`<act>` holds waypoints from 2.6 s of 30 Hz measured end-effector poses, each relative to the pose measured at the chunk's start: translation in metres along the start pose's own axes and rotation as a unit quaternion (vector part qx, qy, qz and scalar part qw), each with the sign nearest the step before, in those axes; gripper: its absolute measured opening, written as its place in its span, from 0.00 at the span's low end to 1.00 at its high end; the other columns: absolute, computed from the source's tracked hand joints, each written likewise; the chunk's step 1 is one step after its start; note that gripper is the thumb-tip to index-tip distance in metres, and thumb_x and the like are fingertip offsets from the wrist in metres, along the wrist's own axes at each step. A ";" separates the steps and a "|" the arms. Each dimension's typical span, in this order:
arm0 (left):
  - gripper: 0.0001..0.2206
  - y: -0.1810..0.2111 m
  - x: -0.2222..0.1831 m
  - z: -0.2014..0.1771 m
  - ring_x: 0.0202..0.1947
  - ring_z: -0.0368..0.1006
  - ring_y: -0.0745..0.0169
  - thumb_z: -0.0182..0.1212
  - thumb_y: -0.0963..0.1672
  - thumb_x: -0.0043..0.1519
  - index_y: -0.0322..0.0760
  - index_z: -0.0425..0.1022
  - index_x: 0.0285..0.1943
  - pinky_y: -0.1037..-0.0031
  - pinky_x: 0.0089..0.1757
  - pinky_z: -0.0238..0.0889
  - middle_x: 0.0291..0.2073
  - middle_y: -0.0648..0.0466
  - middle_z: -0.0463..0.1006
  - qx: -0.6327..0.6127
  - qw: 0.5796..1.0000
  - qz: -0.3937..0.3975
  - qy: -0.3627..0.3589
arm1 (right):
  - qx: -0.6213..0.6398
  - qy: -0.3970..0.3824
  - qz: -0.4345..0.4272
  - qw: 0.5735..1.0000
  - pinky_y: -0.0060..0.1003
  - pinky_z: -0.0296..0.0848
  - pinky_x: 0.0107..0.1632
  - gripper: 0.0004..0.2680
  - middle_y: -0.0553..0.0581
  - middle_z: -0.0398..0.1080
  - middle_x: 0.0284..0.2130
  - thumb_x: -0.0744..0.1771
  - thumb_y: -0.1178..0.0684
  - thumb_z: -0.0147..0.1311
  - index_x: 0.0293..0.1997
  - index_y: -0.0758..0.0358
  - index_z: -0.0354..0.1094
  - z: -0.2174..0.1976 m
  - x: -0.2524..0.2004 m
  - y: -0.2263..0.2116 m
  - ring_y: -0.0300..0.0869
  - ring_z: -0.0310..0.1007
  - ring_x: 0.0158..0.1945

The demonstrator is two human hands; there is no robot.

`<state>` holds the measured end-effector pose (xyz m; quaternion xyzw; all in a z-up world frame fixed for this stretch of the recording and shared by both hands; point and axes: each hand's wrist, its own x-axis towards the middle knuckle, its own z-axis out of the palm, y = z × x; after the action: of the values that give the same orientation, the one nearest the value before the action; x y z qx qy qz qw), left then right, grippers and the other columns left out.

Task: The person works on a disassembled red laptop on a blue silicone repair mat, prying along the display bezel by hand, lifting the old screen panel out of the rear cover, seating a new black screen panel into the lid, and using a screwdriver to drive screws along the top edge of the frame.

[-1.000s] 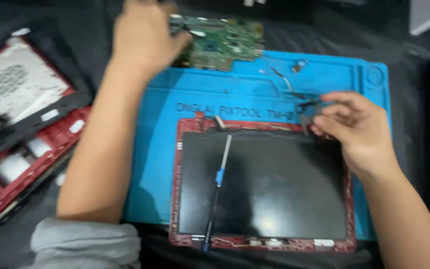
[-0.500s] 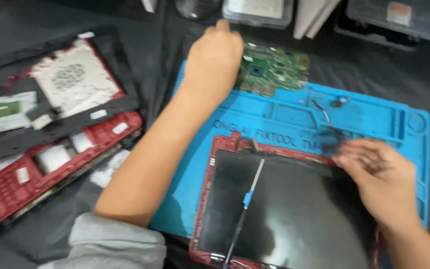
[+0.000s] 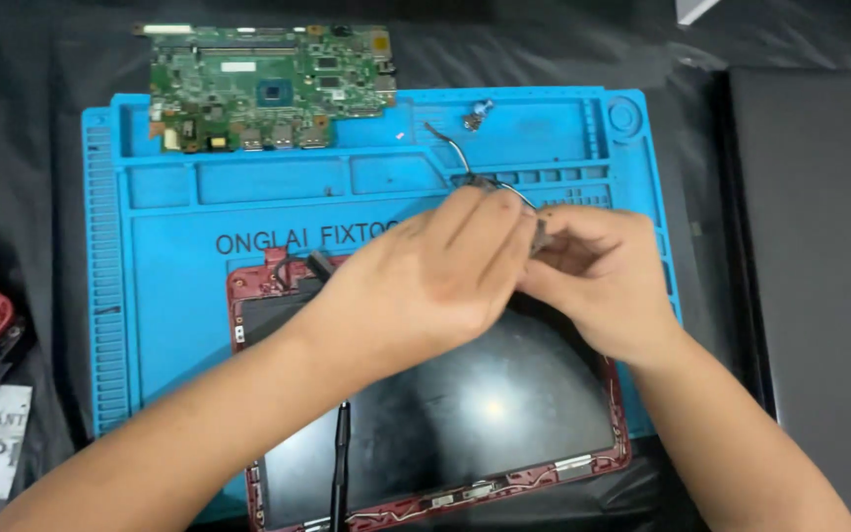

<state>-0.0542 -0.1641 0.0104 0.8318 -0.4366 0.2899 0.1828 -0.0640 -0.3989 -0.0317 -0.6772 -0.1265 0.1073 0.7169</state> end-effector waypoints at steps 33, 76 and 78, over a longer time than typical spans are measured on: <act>0.25 0.014 -0.006 0.032 0.59 0.66 0.46 0.65 0.48 0.61 0.27 0.71 0.64 0.55 0.55 0.63 0.59 0.45 0.70 -0.179 0.981 -0.054 -0.061 | -0.408 0.002 0.007 0.913 0.29 0.79 0.39 0.04 0.55 0.80 0.33 0.62 0.64 0.64 0.36 0.67 0.76 -0.033 0.018 -0.064 0.39 0.83 0.36; 0.38 0.005 -0.011 0.055 0.70 0.51 0.45 0.57 0.60 0.58 0.24 0.68 0.66 0.38 0.64 0.35 0.67 0.45 0.65 -0.048 0.975 -0.045 -0.211 | -0.573 -0.024 -0.052 0.818 0.40 0.75 0.38 0.06 0.61 0.78 0.33 0.61 0.59 0.66 0.38 0.65 0.78 -0.040 0.022 -0.048 0.49 0.79 0.34; 0.37 0.005 -0.012 0.056 0.70 0.51 0.45 0.57 0.60 0.57 0.26 0.68 0.65 0.36 0.63 0.35 0.66 0.45 0.65 -0.057 0.976 -0.051 -0.206 | -0.574 -0.024 -0.050 0.817 0.40 0.75 0.38 0.06 0.61 0.78 0.33 0.61 0.59 0.66 0.38 0.65 0.78 -0.039 0.022 -0.049 0.49 0.79 0.34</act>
<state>-0.0456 -0.1906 -0.0393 0.8834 -0.4372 0.0773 0.1502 -0.0313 -0.4313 0.0156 -0.9558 -0.2160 -0.0040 0.1993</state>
